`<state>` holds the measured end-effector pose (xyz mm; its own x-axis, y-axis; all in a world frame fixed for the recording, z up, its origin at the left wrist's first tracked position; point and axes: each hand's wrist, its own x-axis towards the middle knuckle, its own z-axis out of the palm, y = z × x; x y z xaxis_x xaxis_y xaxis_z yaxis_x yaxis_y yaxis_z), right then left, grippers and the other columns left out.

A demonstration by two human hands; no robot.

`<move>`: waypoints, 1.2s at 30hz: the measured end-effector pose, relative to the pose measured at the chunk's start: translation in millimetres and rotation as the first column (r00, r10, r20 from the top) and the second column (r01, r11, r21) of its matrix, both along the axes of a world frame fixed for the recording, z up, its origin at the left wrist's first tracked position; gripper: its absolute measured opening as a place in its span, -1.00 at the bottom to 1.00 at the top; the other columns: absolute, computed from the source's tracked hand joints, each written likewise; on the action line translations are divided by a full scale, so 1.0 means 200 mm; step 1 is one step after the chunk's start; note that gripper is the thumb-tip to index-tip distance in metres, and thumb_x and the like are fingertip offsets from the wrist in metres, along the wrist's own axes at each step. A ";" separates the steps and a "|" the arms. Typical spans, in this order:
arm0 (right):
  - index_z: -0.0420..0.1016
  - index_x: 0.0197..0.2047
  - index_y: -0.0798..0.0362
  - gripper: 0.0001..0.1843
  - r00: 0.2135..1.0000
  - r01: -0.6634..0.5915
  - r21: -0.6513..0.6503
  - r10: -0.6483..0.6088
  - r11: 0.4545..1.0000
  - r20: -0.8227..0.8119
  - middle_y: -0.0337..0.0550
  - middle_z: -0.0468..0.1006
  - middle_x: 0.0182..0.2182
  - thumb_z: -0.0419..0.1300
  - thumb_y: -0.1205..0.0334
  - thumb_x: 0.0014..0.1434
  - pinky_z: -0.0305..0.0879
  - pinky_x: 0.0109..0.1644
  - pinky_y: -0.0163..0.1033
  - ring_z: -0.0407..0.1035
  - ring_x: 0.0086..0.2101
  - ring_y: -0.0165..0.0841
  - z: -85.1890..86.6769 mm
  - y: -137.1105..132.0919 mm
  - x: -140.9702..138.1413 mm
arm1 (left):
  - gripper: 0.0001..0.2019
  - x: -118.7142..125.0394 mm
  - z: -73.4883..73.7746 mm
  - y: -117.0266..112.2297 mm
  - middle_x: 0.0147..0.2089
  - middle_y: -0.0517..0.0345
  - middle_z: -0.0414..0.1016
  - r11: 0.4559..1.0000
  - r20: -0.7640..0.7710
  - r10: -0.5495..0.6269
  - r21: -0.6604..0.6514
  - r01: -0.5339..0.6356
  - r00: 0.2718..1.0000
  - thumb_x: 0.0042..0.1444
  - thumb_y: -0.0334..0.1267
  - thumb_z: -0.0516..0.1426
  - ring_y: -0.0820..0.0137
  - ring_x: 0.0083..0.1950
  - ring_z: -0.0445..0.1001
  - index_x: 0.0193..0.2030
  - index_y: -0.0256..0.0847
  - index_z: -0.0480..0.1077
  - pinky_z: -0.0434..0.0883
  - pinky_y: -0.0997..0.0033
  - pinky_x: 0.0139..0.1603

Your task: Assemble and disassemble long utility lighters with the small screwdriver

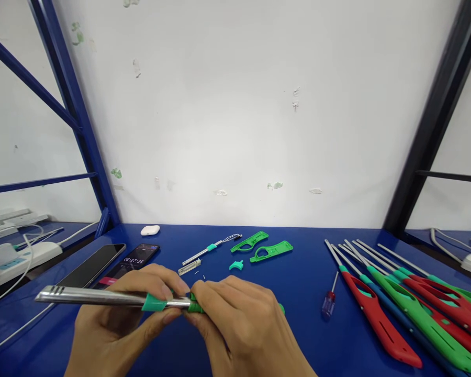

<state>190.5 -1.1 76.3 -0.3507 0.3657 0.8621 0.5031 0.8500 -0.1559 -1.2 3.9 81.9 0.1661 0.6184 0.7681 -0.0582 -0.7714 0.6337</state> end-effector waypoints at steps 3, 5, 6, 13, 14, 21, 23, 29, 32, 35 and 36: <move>0.47 -0.27 0.04 -0.83 1.000 0.014 0.033 -0.013 0.999 -0.010 -0.22 0.68 -0.39 0.21 0.36 0.43 0.44 -0.33 -0.33 0.55 -0.47 -0.40 0.00 0.01 -0.01 | -0.72 0.00 -0.01 0.00 -0.27 0.16 0.68 1.000 0.019 0.001 -0.012 -0.001 1.000 0.17 -0.60 0.30 0.31 -0.21 0.67 -0.20 -0.06 0.61 0.64 0.43 -0.17; 0.48 -0.26 0.05 -0.84 1.000 0.024 0.048 -0.024 0.999 -0.009 -0.22 0.69 -0.39 0.21 0.35 0.44 0.46 -0.33 -0.33 0.56 -0.47 -0.40 -0.01 0.01 -0.01 | -0.72 0.00 -0.03 0.01 -0.27 0.18 0.67 1.000 0.027 0.024 -0.010 -0.024 0.999 0.17 -0.60 0.31 0.31 -0.22 0.67 -0.19 -0.06 0.60 0.64 0.43 -0.18; 0.49 -0.25 0.05 -0.84 0.999 0.034 0.055 -0.033 0.998 -0.007 -0.22 0.69 -0.39 0.20 0.33 0.44 0.47 -0.33 -0.33 0.57 -0.47 -0.40 -0.01 0.01 -0.01 | -0.71 0.00 -0.04 0.01 -0.26 0.19 0.67 0.999 0.031 0.043 -0.003 -0.043 0.999 0.16 -0.60 0.31 0.32 -0.22 0.67 -0.18 -0.05 0.59 0.63 0.44 -0.18; 0.53 -0.23 0.07 -0.82 0.996 0.087 0.114 -0.085 0.990 -0.023 -0.22 0.66 -0.45 0.16 0.35 0.45 0.50 -0.31 -0.32 0.60 -0.44 -0.36 -0.01 0.01 -0.02 | -0.70 0.02 -0.09 0.02 -0.26 0.21 0.63 0.994 0.100 0.105 0.012 -0.107 0.989 0.16 -0.60 0.32 0.34 -0.20 0.66 -0.14 -0.07 0.56 0.64 0.46 -0.17; 0.53 -0.24 0.06 -0.80 0.995 0.100 0.123 -0.098 0.987 -0.024 -0.21 0.67 -0.44 0.15 0.34 0.46 0.49 -0.32 -0.32 0.60 -0.44 -0.36 -0.01 0.01 -0.03 | -0.70 0.03 -0.09 0.01 -0.26 0.21 0.62 0.994 0.107 0.108 0.009 -0.110 0.988 0.16 -0.60 0.32 0.34 -0.20 0.66 -0.14 -0.07 0.55 0.65 0.46 -0.16; 0.57 -0.21 0.11 -0.79 0.992 0.125 0.151 -0.126 0.981 -0.002 -0.13 0.72 -0.36 0.13 0.36 0.46 0.50 -0.31 -0.30 0.60 -0.43 -0.35 -0.01 0.01 -0.04 | -0.76 0.06 -0.08 -0.01 -0.31 0.23 0.61 0.981 0.140 0.194 -0.044 -0.189 0.971 0.17 -0.57 0.32 0.39 -0.26 0.64 -0.21 -0.12 0.50 0.62 0.51 -0.22; 0.57 -0.20 0.12 -0.80 0.993 0.118 0.144 -0.119 0.983 0.002 -0.13 0.71 -0.37 0.14 0.37 0.46 0.50 -0.30 -0.30 0.60 -0.43 -0.35 -0.01 0.01 -0.04 | -0.78 0.06 -0.08 -0.01 -0.32 0.22 0.60 0.980 0.149 0.197 -0.068 -0.188 0.969 0.16 -0.55 0.34 0.37 -0.27 0.64 -0.23 -0.13 0.50 0.63 0.50 -0.25; 0.53 -0.23 0.06 -0.80 0.996 0.087 0.043 -0.087 0.995 0.004 -0.21 0.64 -0.43 0.15 0.31 0.47 0.49 -0.28 -0.30 0.57 -0.43 -0.36 -0.02 0.00 -0.01 | -0.79 0.04 -0.07 -0.01 -0.30 0.22 0.65 0.984 0.118 0.153 -0.106 -0.141 0.981 0.16 -0.51 0.37 0.36 -0.25 0.67 -0.20 -0.09 0.57 0.64 0.50 -0.20; 0.55 -0.16 0.03 -0.82 0.999 0.045 -0.048 -0.044 0.998 0.008 -0.25 0.66 -0.38 0.15 0.25 0.49 0.47 -0.28 -0.30 0.55 -0.43 -0.38 -0.03 0.00 -0.01 | -0.81 0.03 -0.07 -0.01 -0.28 0.22 0.66 0.985 0.087 0.132 -0.120 -0.121 0.988 0.19 -0.48 0.36 0.37 -0.25 0.68 -0.19 -0.07 0.57 0.64 0.52 -0.20; 0.58 -0.08 0.02 -0.86 1.000 -0.019 -0.125 0.019 0.992 0.000 -0.28 0.69 -0.32 0.19 0.23 0.48 0.47 -0.23 -0.30 0.57 -0.39 -0.39 -0.03 0.01 0.00 | -0.85 0.04 -0.06 0.00 -0.28 0.19 0.67 0.984 0.080 0.118 -0.139 -0.106 0.990 0.21 -0.45 0.36 0.37 -0.26 0.68 -0.19 -0.09 0.58 0.64 0.53 -0.21; 0.59 -0.07 0.01 -0.87 1.000 -0.029 -0.142 0.028 0.989 -0.006 -0.28 0.70 -0.31 0.19 0.23 0.47 0.47 -0.22 -0.30 0.57 -0.37 -0.38 -0.03 0.01 0.01 | -0.85 0.04 -0.06 0.00 -0.28 0.18 0.67 0.984 0.080 0.117 -0.148 -0.104 0.990 0.21 -0.45 0.36 0.36 -0.26 0.68 -0.20 -0.10 0.57 0.64 0.53 -0.21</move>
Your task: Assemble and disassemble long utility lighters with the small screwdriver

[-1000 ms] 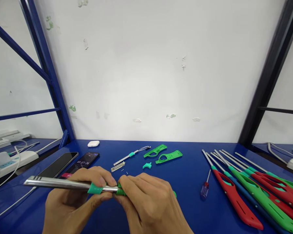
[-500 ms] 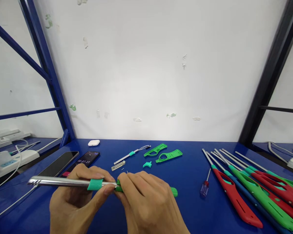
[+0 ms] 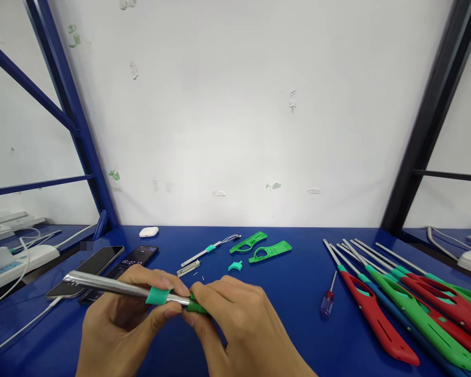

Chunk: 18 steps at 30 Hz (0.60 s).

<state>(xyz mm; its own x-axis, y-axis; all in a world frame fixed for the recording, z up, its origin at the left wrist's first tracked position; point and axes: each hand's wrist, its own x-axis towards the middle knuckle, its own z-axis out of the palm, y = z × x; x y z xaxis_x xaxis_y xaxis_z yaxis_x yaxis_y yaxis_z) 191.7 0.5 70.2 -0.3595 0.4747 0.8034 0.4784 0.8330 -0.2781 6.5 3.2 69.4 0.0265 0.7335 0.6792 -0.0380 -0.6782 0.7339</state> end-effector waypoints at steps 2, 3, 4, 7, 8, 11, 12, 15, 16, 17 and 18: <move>0.60 -0.08 0.01 -0.86 1.000 -0.001 -0.041 0.001 0.999 -0.002 -0.29 0.69 -0.32 0.20 0.23 0.47 0.46 -0.22 -0.29 0.57 -0.37 -0.37 0.00 0.00 0.01 | -0.87 0.00 0.00 0.00 -0.27 0.17 0.67 1.000 -0.009 -0.002 -0.012 0.002 1.000 0.21 -0.43 0.36 0.35 -0.25 0.69 -0.20 -0.12 0.57 0.64 0.53 -0.19; 0.61 -0.10 0.00 -0.85 1.000 -0.003 -0.062 0.003 0.998 0.000 -0.30 0.68 -0.35 0.19 0.23 0.47 0.45 -0.22 -0.29 0.56 -0.38 -0.38 0.01 0.00 0.01 | -0.88 0.00 0.00 0.00 -0.27 0.17 0.67 1.000 -0.021 -0.002 -0.022 0.002 1.000 0.21 -0.41 0.36 0.36 -0.24 0.69 -0.21 -0.12 0.57 0.63 0.53 -0.18; 0.61 -0.12 -0.01 -0.84 1.000 -0.008 -0.078 0.007 0.997 -0.004 -0.31 0.66 -0.38 0.18 0.23 0.47 0.45 -0.22 -0.29 0.55 -0.40 -0.38 0.01 0.01 0.01 | -0.89 0.00 0.00 0.01 -0.26 0.17 0.66 0.999 -0.035 0.001 -0.039 -0.002 0.999 0.22 -0.40 0.36 0.36 -0.23 0.68 -0.20 -0.12 0.56 0.63 0.53 -0.17; 0.57 -0.22 -0.02 -0.78 1.000 -0.025 -0.115 0.022 0.993 -0.020 -0.35 0.61 -0.43 0.16 0.22 0.48 0.38 -0.26 -0.31 0.50 -0.43 -0.42 0.00 0.02 -0.01 | -0.91 -0.02 0.00 0.02 -0.26 0.20 0.63 0.996 -0.076 -0.002 -0.089 -0.004 0.997 0.27 -0.36 0.33 0.40 -0.24 0.66 -0.17 -0.12 0.52 0.61 0.57 -0.17; 0.55 -0.25 -0.02 -0.77 1.000 -0.022 -0.136 0.020 0.990 -0.018 -0.36 0.60 -0.43 0.16 0.22 0.48 0.35 -0.29 -0.32 0.49 -0.44 -0.43 -0.01 0.03 -0.01 | -0.91 -0.03 -0.01 0.03 -0.27 0.21 0.62 0.994 -0.085 -0.005 -0.106 -0.004 0.996 0.28 -0.34 0.32 0.41 -0.25 0.65 -0.18 -0.12 0.50 0.61 0.58 -0.18; 0.50 -0.27 -0.02 -0.76 1.000 -0.016 -0.204 0.018 0.979 0.011 -0.35 0.54 -0.45 0.12 0.25 0.48 0.25 -0.34 -0.30 0.42 -0.45 -0.42 -0.04 0.06 -0.03 | -0.90 -0.03 -0.02 0.05 -0.29 0.23 0.55 0.990 -0.090 0.007 -0.143 -0.020 0.996 0.30 -0.29 0.31 0.44 -0.27 0.61 -0.20 -0.14 0.47 0.59 0.58 -0.20; 0.50 -0.26 -0.02 -0.76 1.000 -0.020 -0.229 0.025 0.973 0.018 -0.34 0.54 -0.44 0.10 0.25 0.48 0.24 -0.33 -0.29 0.41 -0.44 -0.41 -0.04 0.06 -0.03 | -0.89 -0.03 -0.02 0.06 -0.29 0.24 0.53 0.988 -0.086 0.021 -0.152 -0.034 0.996 0.30 -0.28 0.31 0.44 -0.28 0.60 -0.21 -0.15 0.46 0.59 0.59 -0.22; 0.52 -0.24 -0.02 -0.75 0.998 -0.031 -0.340 0.049 0.940 0.044 -0.32 0.56 -0.40 0.08 0.23 0.48 0.21 -0.29 -0.27 0.39 -0.40 -0.40 -0.03 0.07 -0.02 | -0.87 -0.02 -0.02 0.08 -0.30 0.25 0.50 0.981 -0.066 0.041 -0.185 -0.052 0.997 0.27 -0.27 0.32 0.44 -0.29 0.56 -0.25 -0.16 0.45 0.57 0.59 -0.24; 0.54 -0.23 -0.02 -0.74 0.998 -0.023 -0.386 0.044 0.922 0.046 -0.32 0.57 -0.40 0.08 0.21 0.49 0.20 -0.29 -0.27 0.37 -0.40 -0.39 -0.02 0.07 -0.02 | -0.86 -0.01 -0.02 0.08 -0.30 0.25 0.50 0.978 -0.056 0.035 -0.202 -0.045 0.998 0.26 -0.27 0.32 0.44 -0.28 0.56 -0.25 -0.15 0.45 0.56 0.59 -0.23; 0.55 -0.24 -0.03 -0.72 0.998 -0.017 -0.430 0.038 0.903 0.041 -0.32 0.57 -0.42 0.08 0.18 0.48 0.19 -0.30 -0.26 0.35 -0.42 -0.40 -0.01 0.06 -0.02 | -0.87 -0.01 -0.03 0.08 -0.29 0.24 0.50 0.976 -0.046 0.022 -0.217 -0.032 0.999 0.26 -0.26 0.33 0.43 -0.27 0.55 -0.25 -0.15 0.45 0.56 0.59 -0.22; 0.56 -0.26 -0.03 -0.70 0.999 -0.015 -0.468 0.029 0.883 0.022 -0.32 0.55 -0.44 0.09 0.15 0.48 0.17 -0.32 -0.26 0.32 -0.44 -0.40 0.00 0.06 -0.02 | -0.87 -0.01 -0.03 0.09 -0.27 0.24 0.52 0.973 -0.039 0.003 -0.232 -0.012 0.999 0.26 -0.24 0.33 0.42 -0.25 0.56 -0.23 -0.14 0.47 0.56 0.58 -0.20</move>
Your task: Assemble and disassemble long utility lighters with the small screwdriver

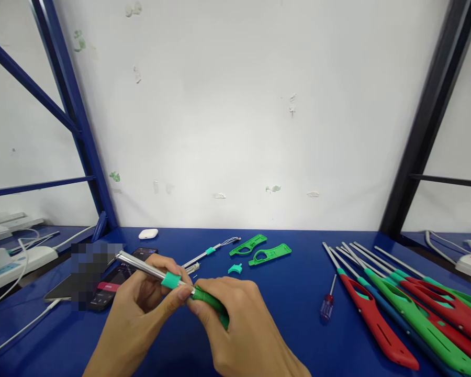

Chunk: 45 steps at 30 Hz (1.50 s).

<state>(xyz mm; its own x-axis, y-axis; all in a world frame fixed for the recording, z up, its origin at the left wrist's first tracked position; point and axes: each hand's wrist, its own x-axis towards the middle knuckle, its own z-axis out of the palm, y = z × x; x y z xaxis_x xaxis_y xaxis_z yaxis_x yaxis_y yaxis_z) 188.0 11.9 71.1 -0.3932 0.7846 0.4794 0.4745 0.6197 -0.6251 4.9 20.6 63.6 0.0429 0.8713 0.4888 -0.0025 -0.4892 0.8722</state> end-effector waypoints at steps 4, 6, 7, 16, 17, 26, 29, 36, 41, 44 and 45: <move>0.57 -0.35 0.01 -0.62 0.981 -0.075 -0.236 0.030 0.969 -0.191 -0.27 0.53 -0.47 0.16 -0.01 0.43 0.18 -0.35 -0.30 0.32 -0.45 -0.39 0.03 -0.02 0.02 | -0.78 -0.02 0.00 -0.01 -0.12 0.16 0.58 0.983 0.006 -0.144 -0.111 0.144 0.990 0.24 -0.12 0.37 0.33 -0.11 0.60 -0.03 -0.08 0.55 0.57 0.49 -0.10; 0.58 -0.35 0.04 -0.61 0.933 -0.252 -0.372 0.122 0.893 -0.338 -0.23 0.56 -0.44 0.22 -0.06 0.39 0.23 -0.33 -0.33 0.37 -0.42 -0.40 0.03 -0.01 0.05 | -0.75 -0.03 0.00 -0.01 -0.09 0.15 0.58 0.946 0.001 -0.279 -0.172 0.275 0.960 0.27 -0.11 0.35 0.33 -0.15 0.61 0.04 -0.06 0.57 0.57 0.43 -0.09; 0.60 -0.33 0.06 -0.60 0.897 -0.351 -0.423 0.171 0.835 -0.407 -0.22 0.58 -0.43 0.25 -0.09 0.37 0.27 -0.32 -0.34 0.40 -0.41 -0.41 0.03 -0.01 0.06 | -0.78 -0.03 0.01 -0.02 -0.09 0.15 0.56 0.923 -0.002 -0.345 -0.185 0.339 0.939 0.29 -0.13 0.34 0.34 -0.18 0.60 0.03 -0.07 0.59 0.57 0.41 -0.09; 0.73 -0.19 0.10 -0.60 0.761 -0.609 -0.552 0.225 0.569 -0.608 -0.14 0.68 -0.35 0.38 -0.11 0.26 0.26 -0.39 -0.46 0.45 -0.46 -0.51 0.00 0.05 0.12 | -0.81 0.02 0.03 -0.01 -0.31 0.20 0.47 0.904 0.064 -0.378 -0.190 0.383 0.924 0.28 -0.10 0.34 0.44 -0.31 0.49 -0.23 -0.18 0.59 0.47 0.55 -0.25; 0.74 -0.19 0.10 -0.60 0.775 -0.592 -0.555 0.223 0.585 -0.592 -0.13 0.69 -0.33 0.39 -0.11 0.26 0.27 -0.38 -0.46 0.45 -0.45 -0.51 0.00 0.06 0.12 | -0.79 0.03 0.03 -0.01 -0.33 0.21 0.47 0.924 0.056 -0.338 -0.173 0.342 0.940 0.27 -0.09 0.34 0.44 -0.33 0.48 -0.25 -0.19 0.59 0.47 0.56 -0.27; 0.66 0.06 -0.22 -0.56 0.980 -0.059 -0.410 -0.027 0.910 -0.199 -0.31 0.71 -0.14 0.51 0.13 0.10 0.41 -0.10 -0.28 0.54 -0.15 -0.26 0.06 -0.04 0.08 | -0.74 0.07 0.02 -0.02 -0.30 0.06 0.64 0.997 0.033 0.045 -0.059 -0.043 0.998 0.18 -0.06 0.36 0.32 -0.42 0.57 -0.29 -0.24 0.60 0.59 0.41 -0.35; 0.64 0.10 -0.36 -0.52 0.990 0.089 -0.271 -0.114 0.959 -0.077 -0.36 0.70 0.00 0.49 0.18 0.11 0.39 0.12 -0.14 0.55 -0.01 -0.18 0.06 -0.06 0.04 | -0.73 0.06 0.03 -0.01 -0.29 0.06 0.68 0.994 0.049 0.100 -0.055 -0.097 0.994 0.17 -0.05 0.37 0.34 -0.47 0.57 -0.26 -0.24 0.61 0.59 0.42 -0.41; 0.64 0.18 -0.32 -0.62 0.991 0.123 -0.183 -0.132 0.975 -0.039 -0.26 0.70 0.05 0.33 0.02 0.30 0.46 0.16 -0.07 0.57 0.04 -0.14 0.07 -0.10 0.03 | -0.78 0.02 -0.02 -0.03 -0.15 0.04 0.73 0.997 0.121 0.063 -0.045 -0.058 0.991 0.25 -0.09 0.35 0.34 -0.35 0.65 -0.15 -0.21 0.64 0.63 0.47 -0.23; 0.64 0.21 -0.20 -0.56 0.969 0.223 -0.074 -0.229 0.972 -0.088 -0.15 0.70 0.08 0.34 0.02 0.28 0.52 0.11 -0.07 0.55 0.11 -0.05 0.03 -0.11 0.03 | -0.74 0.02 -0.03 -0.04 -0.13 -0.02 0.73 0.996 0.160 0.086 -0.041 -0.081 0.983 0.24 -0.08 0.36 0.25 -0.29 0.69 -0.10 -0.25 0.65 0.65 0.41 -0.23; 0.63 0.21 -0.20 -0.58 0.976 0.204 -0.012 -0.204 0.979 -0.079 -0.14 0.71 0.06 0.31 0.04 0.30 0.55 0.06 -0.10 0.58 0.07 -0.07 0.01 -0.10 0.02 | -0.74 0.02 -0.03 -0.04 -0.14 -0.02 0.73 0.995 0.161 0.099 -0.036 -0.094 0.982 0.24 -0.09 0.36 0.24 -0.30 0.70 -0.12 -0.26 0.66 0.66 0.40 -0.25; 0.63 0.21 -0.20 -0.59 0.978 0.198 0.014 -0.197 0.980 -0.075 -0.13 0.72 0.06 0.30 0.04 0.31 0.57 0.02 -0.12 0.60 0.05 -0.07 0.00 -0.10 0.02 | -0.75 0.03 -0.02 -0.04 -0.15 -0.02 0.74 0.995 0.155 0.098 -0.033 -0.094 0.983 0.25 -0.09 0.36 0.23 -0.29 0.70 -0.12 -0.26 0.66 0.67 0.39 -0.25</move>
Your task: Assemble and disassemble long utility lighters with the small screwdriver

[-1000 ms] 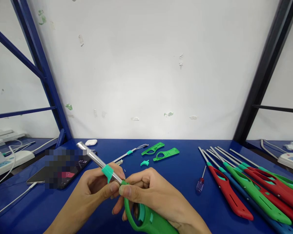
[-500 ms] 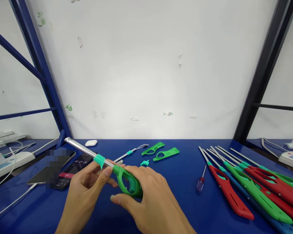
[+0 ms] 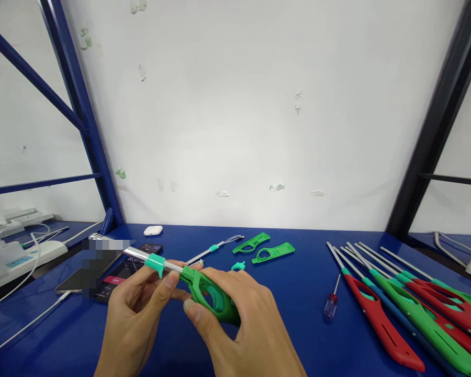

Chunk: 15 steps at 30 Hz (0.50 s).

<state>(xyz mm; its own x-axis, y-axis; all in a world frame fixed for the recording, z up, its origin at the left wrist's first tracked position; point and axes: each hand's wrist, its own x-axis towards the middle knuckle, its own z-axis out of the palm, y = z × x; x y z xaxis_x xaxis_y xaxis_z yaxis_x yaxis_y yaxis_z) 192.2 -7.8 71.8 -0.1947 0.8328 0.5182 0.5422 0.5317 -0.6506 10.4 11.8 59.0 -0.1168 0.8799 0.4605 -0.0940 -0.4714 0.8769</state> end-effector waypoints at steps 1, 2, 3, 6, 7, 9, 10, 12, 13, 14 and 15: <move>0.63 0.20 -0.19 -0.60 1.000 -0.003 0.025 0.002 1.000 0.006 -0.11 0.72 0.05 0.29 0.05 0.32 0.58 -0.01 -0.13 0.61 0.02 -0.08 0.00 0.00 0.00 | -0.75 0.00 0.00 0.00 -0.15 -0.02 0.74 1.000 -0.007 -0.001 0.000 0.001 1.000 0.25 -0.09 0.35 0.21 -0.28 0.71 -0.12 -0.25 0.66 0.67 0.37 -0.24; 0.63 0.19 -0.18 -0.61 1.000 -0.001 0.050 0.001 0.999 0.008 -0.10 0.73 0.03 0.27 0.06 0.33 0.59 -0.04 -0.15 0.62 -0.01 -0.09 0.00 0.01 0.00 | -0.75 0.01 0.01 0.00 -0.16 -0.02 0.74 1.000 -0.013 -0.001 -0.002 0.001 1.000 0.25 -0.08 0.35 0.19 -0.27 0.71 -0.13 -0.25 0.66 0.68 0.35 -0.24; 0.63 0.17 -0.16 -0.63 1.000 0.004 0.072 -0.005 0.997 0.007 -0.10 0.73 0.01 0.26 0.07 0.34 0.59 -0.08 -0.17 0.63 -0.04 -0.10 0.00 0.01 0.00 | -0.74 0.01 0.01 -0.01 -0.17 -0.02 0.74 1.000 -0.019 0.001 -0.007 -0.001 1.000 0.24 -0.08 0.36 0.18 -0.26 0.71 -0.13 -0.25 0.66 0.68 0.34 -0.24; 0.64 0.12 -0.13 -0.68 0.999 0.030 0.114 -0.031 0.993 0.009 -0.11 0.75 -0.09 0.24 0.14 0.34 0.59 -0.20 -0.22 0.66 -0.15 -0.15 0.00 0.01 0.00 | -0.71 0.02 0.03 -0.01 -0.21 -0.01 0.74 0.999 -0.038 0.030 -0.028 -0.031 0.999 0.18 -0.04 0.39 0.16 -0.30 0.71 -0.18 -0.26 0.66 0.68 0.33 -0.28; 0.64 0.10 -0.12 -0.69 0.999 0.038 0.122 -0.040 0.992 0.014 -0.12 0.75 -0.11 0.24 0.15 0.33 0.58 -0.24 -0.24 0.66 -0.18 -0.16 0.00 0.01 0.00 | -0.70 0.02 0.04 -0.02 -0.22 -0.01 0.73 0.998 -0.046 0.043 -0.032 -0.045 0.998 0.16 -0.02 0.40 0.16 -0.32 0.70 -0.20 -0.26 0.66 0.68 0.33 -0.30; 0.63 0.09 -0.11 -0.70 0.998 0.052 0.130 -0.056 0.990 0.021 -0.14 0.75 -0.12 0.25 0.15 0.32 0.57 -0.27 -0.26 0.66 -0.21 -0.19 0.00 0.01 0.00 | -0.69 0.02 0.05 -0.02 -0.25 0.00 0.72 0.997 -0.059 0.062 -0.033 -0.064 0.996 0.13 -0.01 0.41 0.17 -0.36 0.69 -0.23 -0.26 0.66 0.67 0.33 -0.33; 0.62 0.09 -0.12 -0.71 0.998 0.055 0.127 -0.059 0.990 0.022 -0.15 0.75 -0.11 0.25 0.13 0.32 0.58 -0.26 -0.26 0.66 -0.21 -0.20 0.00 0.01 0.00 | -0.69 0.02 0.05 -0.02 -0.27 0.01 0.72 0.997 -0.063 0.066 -0.030 -0.068 0.996 0.12 -0.01 0.41 0.18 -0.37 0.69 -0.23 -0.26 0.66 0.66 0.34 -0.33; 0.60 0.09 -0.15 -0.72 0.998 0.054 0.113 -0.056 0.992 0.015 -0.18 0.75 -0.10 0.24 0.10 0.34 0.59 -0.22 -0.26 0.66 -0.18 -0.23 0.00 0.00 0.00 | -0.69 0.02 0.06 -0.02 -0.28 0.02 0.71 0.997 -0.069 0.066 -0.026 -0.068 0.995 0.13 -0.01 0.41 0.20 -0.38 0.68 -0.24 -0.25 0.66 0.66 0.34 -0.33; 0.60 0.09 -0.16 -0.73 0.999 0.051 0.103 -0.052 0.993 0.009 -0.19 0.75 -0.09 0.23 0.08 0.36 0.60 -0.20 -0.27 0.66 -0.17 -0.24 0.00 0.00 0.00 | -0.69 0.02 0.06 -0.02 -0.28 0.02 0.71 0.997 -0.069 0.065 -0.024 -0.067 0.995 0.13 -0.01 0.40 0.21 -0.39 0.67 -0.24 -0.26 0.65 0.66 0.34 -0.33; 0.59 0.09 -0.17 -0.73 0.999 0.046 0.093 -0.047 0.995 0.004 -0.20 0.75 -0.09 0.21 0.07 0.37 0.60 -0.20 -0.27 0.67 -0.16 -0.24 0.00 0.00 0.00 | -0.69 0.02 0.06 -0.02 -0.28 0.02 0.71 0.998 -0.070 0.064 -0.024 -0.065 0.996 0.14 -0.01 0.40 0.22 -0.39 0.67 -0.24 -0.26 0.65 0.66 0.34 -0.32; 0.59 0.09 -0.16 -0.73 0.999 0.041 0.081 -0.041 0.996 -0.001 -0.20 0.74 -0.08 0.21 0.06 0.38 0.61 -0.20 -0.27 0.67 -0.16 -0.25 0.00 0.00 0.00 | -0.69 0.01 0.06 -0.02 -0.27 0.02 0.70 0.998 -0.070 0.062 -0.023 -0.064 0.996 0.15 -0.01 0.40 0.23 -0.40 0.66 -0.23 -0.26 0.65 0.66 0.34 -0.32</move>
<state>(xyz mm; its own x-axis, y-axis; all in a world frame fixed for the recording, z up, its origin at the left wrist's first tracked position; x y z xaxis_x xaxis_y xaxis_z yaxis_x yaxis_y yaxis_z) 191.6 -8.0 71.0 -0.1619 0.7952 0.5844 0.5653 0.5601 -0.6056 13.2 8.5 70.8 -0.1411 0.8832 0.4473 -0.0030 -0.4522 0.8919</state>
